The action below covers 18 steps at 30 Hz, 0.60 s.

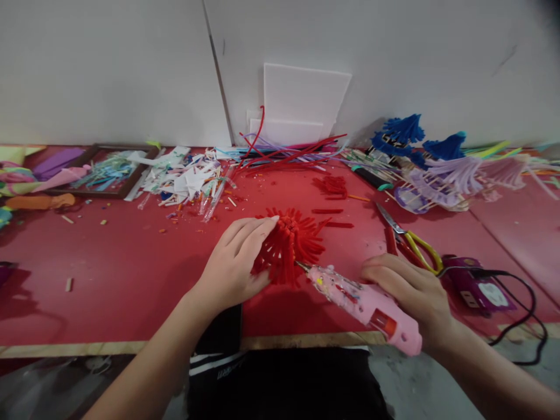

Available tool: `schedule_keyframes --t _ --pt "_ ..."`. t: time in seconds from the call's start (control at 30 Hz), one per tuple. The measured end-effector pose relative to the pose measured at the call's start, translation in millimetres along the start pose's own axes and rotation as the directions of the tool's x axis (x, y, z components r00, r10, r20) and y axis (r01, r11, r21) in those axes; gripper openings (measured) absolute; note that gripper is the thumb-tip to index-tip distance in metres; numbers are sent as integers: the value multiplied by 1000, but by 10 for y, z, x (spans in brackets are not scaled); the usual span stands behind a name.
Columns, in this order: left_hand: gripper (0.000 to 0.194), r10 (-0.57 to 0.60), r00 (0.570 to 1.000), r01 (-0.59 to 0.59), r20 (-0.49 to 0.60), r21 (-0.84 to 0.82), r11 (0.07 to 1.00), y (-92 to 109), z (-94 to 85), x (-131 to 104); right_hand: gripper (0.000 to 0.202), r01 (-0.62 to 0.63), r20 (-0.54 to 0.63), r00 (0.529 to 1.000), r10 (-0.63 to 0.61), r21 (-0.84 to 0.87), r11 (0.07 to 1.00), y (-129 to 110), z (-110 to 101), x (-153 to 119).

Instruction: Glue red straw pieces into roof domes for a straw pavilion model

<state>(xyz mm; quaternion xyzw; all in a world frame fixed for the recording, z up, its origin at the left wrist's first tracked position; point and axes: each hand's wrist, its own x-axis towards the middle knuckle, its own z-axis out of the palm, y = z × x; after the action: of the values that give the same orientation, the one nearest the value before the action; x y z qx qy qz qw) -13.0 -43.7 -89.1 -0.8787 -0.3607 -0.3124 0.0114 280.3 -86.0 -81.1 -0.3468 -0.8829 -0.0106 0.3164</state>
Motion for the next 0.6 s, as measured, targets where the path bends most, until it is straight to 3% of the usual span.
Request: schedule_keyframes --t 0.23,0.43,0.5,0.6 --pt "68 4 1000 -4 -7 0 1000 11 1 12 29 12 -3 1000 -13 -46 999 -47 -13 60" --pt "65 -28 1000 28 5 7 1000 5 -4 -14 28 -21 58 998 14 131 991 90 -69 -136" --pt "64 -44 999 44 8 11 999 5 -4 -23 29 -71 55 996 64 128 989 213 -121 -262" --pt "63 -44 999 44 -11 8 999 8 1 -27 33 -210 42 977 210 -9 978 428 -134 -461"
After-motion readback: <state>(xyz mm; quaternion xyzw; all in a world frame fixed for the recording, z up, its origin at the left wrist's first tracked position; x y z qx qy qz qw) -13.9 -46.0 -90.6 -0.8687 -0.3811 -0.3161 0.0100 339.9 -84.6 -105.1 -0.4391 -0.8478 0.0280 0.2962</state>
